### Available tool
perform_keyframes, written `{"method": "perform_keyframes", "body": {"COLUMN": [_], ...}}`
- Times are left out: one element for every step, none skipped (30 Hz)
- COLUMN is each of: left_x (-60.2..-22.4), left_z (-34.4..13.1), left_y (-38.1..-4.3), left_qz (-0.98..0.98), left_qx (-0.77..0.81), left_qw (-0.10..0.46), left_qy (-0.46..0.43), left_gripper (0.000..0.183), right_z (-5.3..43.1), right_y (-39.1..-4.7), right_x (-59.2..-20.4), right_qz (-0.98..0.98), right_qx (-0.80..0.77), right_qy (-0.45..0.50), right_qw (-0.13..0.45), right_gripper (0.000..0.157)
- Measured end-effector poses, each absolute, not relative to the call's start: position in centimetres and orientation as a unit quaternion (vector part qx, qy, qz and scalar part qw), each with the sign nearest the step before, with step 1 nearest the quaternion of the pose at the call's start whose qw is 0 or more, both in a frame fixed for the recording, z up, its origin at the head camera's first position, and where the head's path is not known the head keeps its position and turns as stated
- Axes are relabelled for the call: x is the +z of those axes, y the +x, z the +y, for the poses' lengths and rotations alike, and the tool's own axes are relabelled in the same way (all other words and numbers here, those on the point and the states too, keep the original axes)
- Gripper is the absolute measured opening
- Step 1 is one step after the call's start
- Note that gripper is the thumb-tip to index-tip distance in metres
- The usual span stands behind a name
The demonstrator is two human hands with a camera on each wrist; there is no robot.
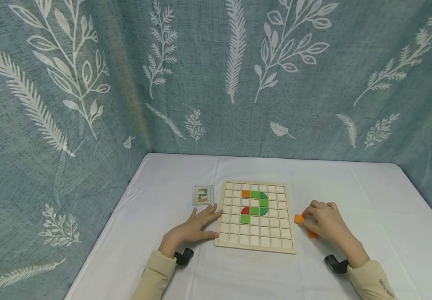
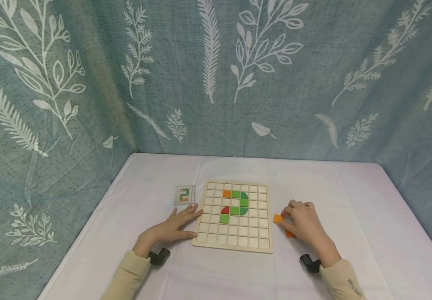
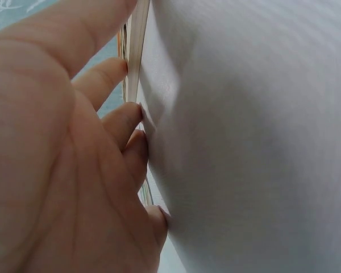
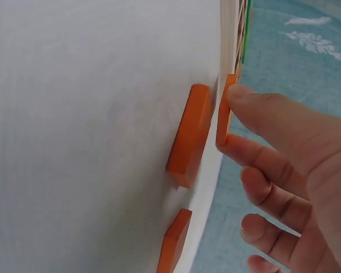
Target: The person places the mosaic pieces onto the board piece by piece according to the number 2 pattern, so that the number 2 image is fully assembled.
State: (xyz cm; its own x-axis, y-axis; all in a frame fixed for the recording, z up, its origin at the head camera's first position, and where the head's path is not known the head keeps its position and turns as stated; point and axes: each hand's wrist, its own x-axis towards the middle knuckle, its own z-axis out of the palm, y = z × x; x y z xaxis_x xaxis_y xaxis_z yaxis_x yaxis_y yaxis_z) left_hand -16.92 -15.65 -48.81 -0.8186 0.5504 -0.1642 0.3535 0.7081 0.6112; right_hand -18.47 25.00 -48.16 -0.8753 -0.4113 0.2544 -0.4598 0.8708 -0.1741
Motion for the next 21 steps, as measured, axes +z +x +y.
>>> {"method": "perform_keyframes", "body": {"left_x": [-48.9,-48.9,-48.8,-48.8,-48.8,-48.7,-48.7,-48.6,-48.6,-48.6,-48.6,-48.6,-48.6,-48.7,-48.7,-48.8,-48.8,-48.8,-48.9,-48.9,-48.9], "left_z": [-15.7,-15.7,-15.7,-15.7,-15.7,-15.7,-15.7,-15.7,-15.7,-15.7,-15.7,-15.7,-15.7,-15.7,-15.7,-15.7,-15.7,-15.7,-15.8,-15.8,-15.8], "left_y": [-16.9,-16.9,-16.9,-16.9,-16.9,-16.9,-16.9,-16.9,-16.9,-16.9,-16.9,-16.9,-16.9,-16.9,-16.9,-16.9,-16.9,-16.9,-16.9,-16.9,-16.9], "left_qz": [0.908,0.908,0.908,0.909,0.909,0.909,0.909,0.909,0.910,0.909,0.909,0.909,0.910,0.910,0.909,0.909,0.910,0.909,0.909,0.908,0.908], "left_qx": [0.291,0.290,0.290,0.288,0.287,0.287,0.287,0.285,0.285,0.285,0.285,0.285,0.284,0.284,0.285,0.286,0.286,0.286,0.287,0.289,0.289], "left_qw": [0.169,0.169,0.169,0.170,0.170,0.169,0.170,0.171,0.171,0.170,0.171,0.171,0.171,0.171,0.170,0.169,0.170,0.169,0.168,0.167,0.168], "left_qy": [0.250,0.249,0.250,0.249,0.250,0.250,0.251,0.249,0.250,0.251,0.251,0.250,0.250,0.250,0.251,0.251,0.250,0.250,0.251,0.252,0.252], "left_gripper": [0.071,0.071,0.071,0.071,0.071,0.071,0.071,0.070,0.070,0.071,0.071,0.071,0.071,0.071,0.071,0.070,0.070,0.070,0.070,0.070,0.070], "right_z": [24.9,24.9,24.8,24.7,24.6,24.5,24.3,24.2,24.0,23.9,23.7,23.6,23.4,23.3,23.1,23.0,22.9,22.8,22.7,22.6,22.4], "right_y": [-18.4,-18.4,-18.4,-18.3,-18.3,-18.3,-18.2,-18.2,-18.1,-18.1,-18.0,-18.0,-17.9,-17.9,-17.9,-17.9,-17.8,-17.8,-17.9,-17.9,-17.9], "right_x": [-48.1,-48.1,-48.0,-48.0,-47.9,-47.8,-47.7,-47.6,-47.5,-47.4,-47.3,-47.3,-47.2,-47.2,-47.1,-47.1,-47.1,-47.2,-47.2,-47.3,-47.3], "right_qz": [-0.961,-0.961,-0.960,-0.960,-0.959,-0.959,-0.958,-0.958,-0.957,-0.956,-0.956,-0.956,-0.956,-0.955,-0.955,-0.955,-0.955,-0.955,-0.954,-0.953,-0.952], "right_qx": [0.116,0.115,0.116,0.118,0.120,0.122,0.124,0.128,0.131,0.134,0.136,0.138,0.140,0.142,0.143,0.144,0.145,0.146,0.147,0.149,0.151], "right_qy": [0.227,0.228,0.229,0.230,0.232,0.232,0.233,0.234,0.235,0.236,0.237,0.237,0.238,0.239,0.239,0.240,0.240,0.241,0.242,0.244,0.246], "right_qw": [0.106,0.107,0.108,0.109,0.109,0.110,0.110,0.109,0.109,0.108,0.107,0.105,0.103,0.102,0.101,0.099,0.098,0.097,0.098,0.098,0.098], "right_gripper": [0.018,0.018,0.017,0.017,0.017,0.017,0.017,0.017,0.017,0.017,0.018,0.018,0.018,0.017,0.017,0.016,0.016,0.015,0.015,0.016,0.016]}}
